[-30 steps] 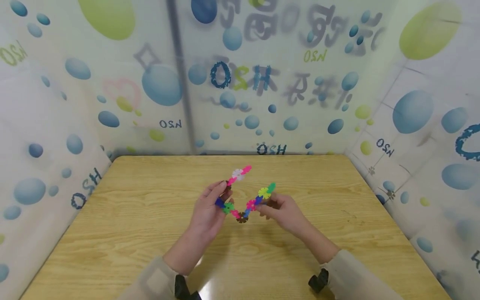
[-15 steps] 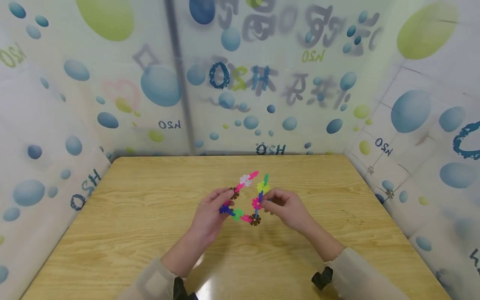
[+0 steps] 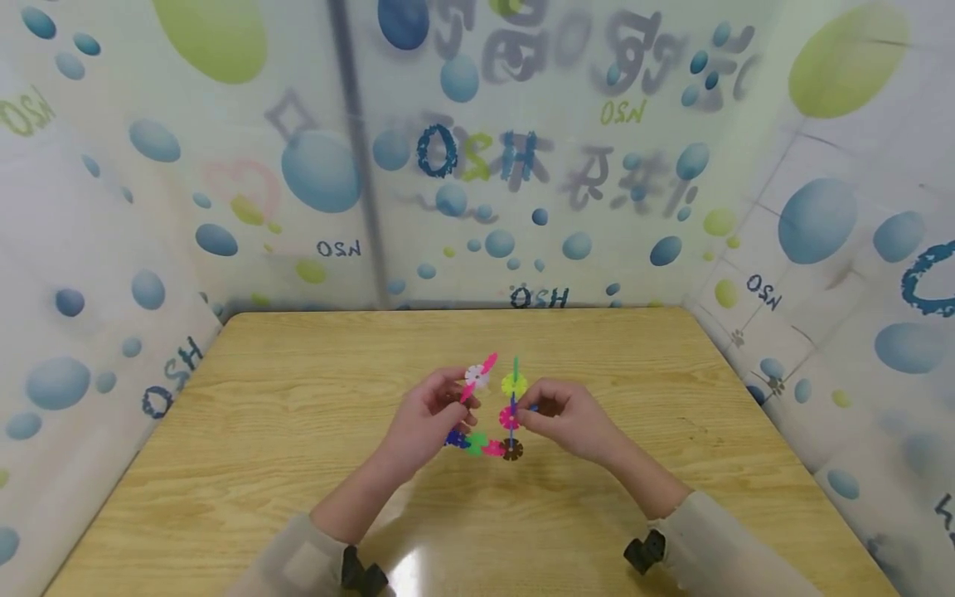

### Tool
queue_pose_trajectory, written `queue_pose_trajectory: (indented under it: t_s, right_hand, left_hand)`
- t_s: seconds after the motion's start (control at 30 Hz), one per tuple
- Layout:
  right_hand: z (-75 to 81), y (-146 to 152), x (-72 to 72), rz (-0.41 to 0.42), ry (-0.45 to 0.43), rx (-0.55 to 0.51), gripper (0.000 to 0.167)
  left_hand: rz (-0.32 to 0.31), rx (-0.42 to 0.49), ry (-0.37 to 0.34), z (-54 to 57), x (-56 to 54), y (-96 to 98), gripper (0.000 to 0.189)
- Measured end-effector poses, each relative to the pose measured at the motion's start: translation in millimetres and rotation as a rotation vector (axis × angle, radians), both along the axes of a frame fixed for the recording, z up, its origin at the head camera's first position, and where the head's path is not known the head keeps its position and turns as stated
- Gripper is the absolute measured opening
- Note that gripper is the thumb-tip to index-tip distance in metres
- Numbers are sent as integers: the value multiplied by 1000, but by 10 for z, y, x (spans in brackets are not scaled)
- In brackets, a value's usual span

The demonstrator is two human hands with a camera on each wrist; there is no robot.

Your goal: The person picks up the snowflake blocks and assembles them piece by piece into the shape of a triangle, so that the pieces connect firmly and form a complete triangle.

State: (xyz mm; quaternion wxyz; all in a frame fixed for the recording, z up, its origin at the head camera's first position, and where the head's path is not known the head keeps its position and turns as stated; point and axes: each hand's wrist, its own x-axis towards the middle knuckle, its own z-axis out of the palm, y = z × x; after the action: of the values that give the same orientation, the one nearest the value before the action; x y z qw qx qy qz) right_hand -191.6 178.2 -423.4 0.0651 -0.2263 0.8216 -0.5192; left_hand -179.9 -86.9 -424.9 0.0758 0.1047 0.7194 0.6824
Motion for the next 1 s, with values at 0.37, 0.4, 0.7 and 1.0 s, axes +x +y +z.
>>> queue_pose_trajectory:
  t_s: [0.37, 0.4, 0.7, 1.0]
  right_hand:
    - [53, -76, 49, 28, 14, 57, 6]
    - [60, -80, 55, 29, 14, 60, 6]
    - [69, -70, 65, 68, 62, 69, 3]
    - [90, -71, 89, 87, 89, 77, 3]
  left_hand:
    - [-56, -87, 115, -37, 13, 52, 30]
    - [-64, -76, 121, -39, 15, 54, 32]
    - [-100, -35, 95, -7, 18, 81, 35]
    - [-129, -60, 131, 26, 12, 80, 28]
